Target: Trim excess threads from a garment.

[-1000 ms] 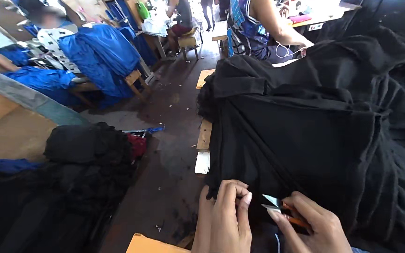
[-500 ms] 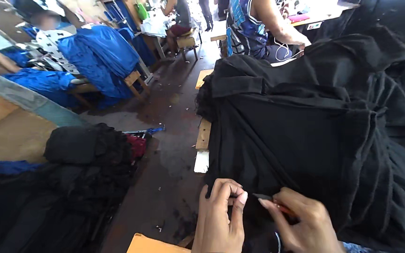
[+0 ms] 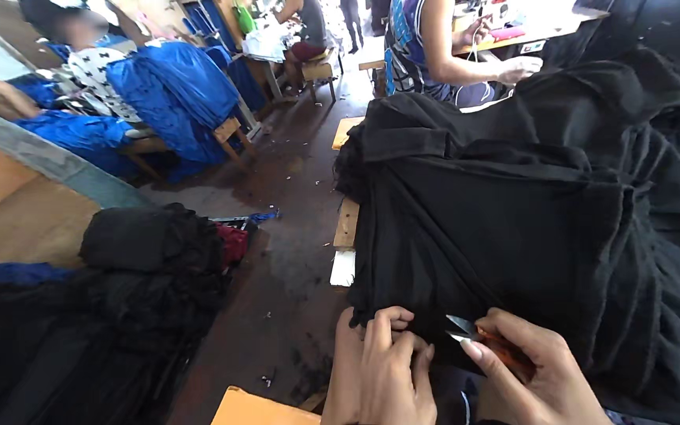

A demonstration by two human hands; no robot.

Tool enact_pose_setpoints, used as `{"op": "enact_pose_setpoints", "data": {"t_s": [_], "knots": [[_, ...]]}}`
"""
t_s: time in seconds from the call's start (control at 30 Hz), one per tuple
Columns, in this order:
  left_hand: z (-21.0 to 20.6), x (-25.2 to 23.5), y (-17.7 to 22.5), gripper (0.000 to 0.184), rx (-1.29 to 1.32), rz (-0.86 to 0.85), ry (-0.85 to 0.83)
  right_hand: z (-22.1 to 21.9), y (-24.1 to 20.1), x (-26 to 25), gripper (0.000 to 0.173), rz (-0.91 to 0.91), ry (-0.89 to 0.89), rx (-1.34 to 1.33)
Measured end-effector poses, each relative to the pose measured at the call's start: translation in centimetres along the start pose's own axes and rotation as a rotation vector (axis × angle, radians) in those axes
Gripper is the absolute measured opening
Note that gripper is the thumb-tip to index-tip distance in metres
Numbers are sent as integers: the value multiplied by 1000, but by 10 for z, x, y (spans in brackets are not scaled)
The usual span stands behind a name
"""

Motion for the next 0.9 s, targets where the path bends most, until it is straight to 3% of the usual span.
{"op": "enact_pose_setpoints", "data": {"t_s": [0.17,0.27,0.57,0.63,0.7,0.77,0.83,0.9], "knots": [[18,-1,-11,19,322,81,-194,-3,3,8,34,127,-70,263],[19,-2,-13,19,326,75,-198,-10,3,9,35,196,-20,410],[16,-1,-16,17,258,62,-191,-26,7,3,38,292,145,522],[21,0,-17,18,205,42,-190,-21,7,1,37,230,115,425],[33,2,-10,17,220,-10,-240,-6,-3,-1,39,37,-17,187],[47,9,-2,18,216,-79,-437,7,-9,-2,38,-47,-76,0],[53,19,1,18,175,-125,-680,14,-10,-1,35,-15,-104,-87],[56,22,4,18,93,-118,-731,20,-17,3,36,2,-130,-68]]}}
Point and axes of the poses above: each hand's wrist, its own x-axis away from the middle knuckle, its own z-axis out of the back of the hand, y = z × x, the point moved 5 cm from there along -x, towards the middle knuckle, and after that the axes turned 9 degrees about -z, right-handed, at the moved point
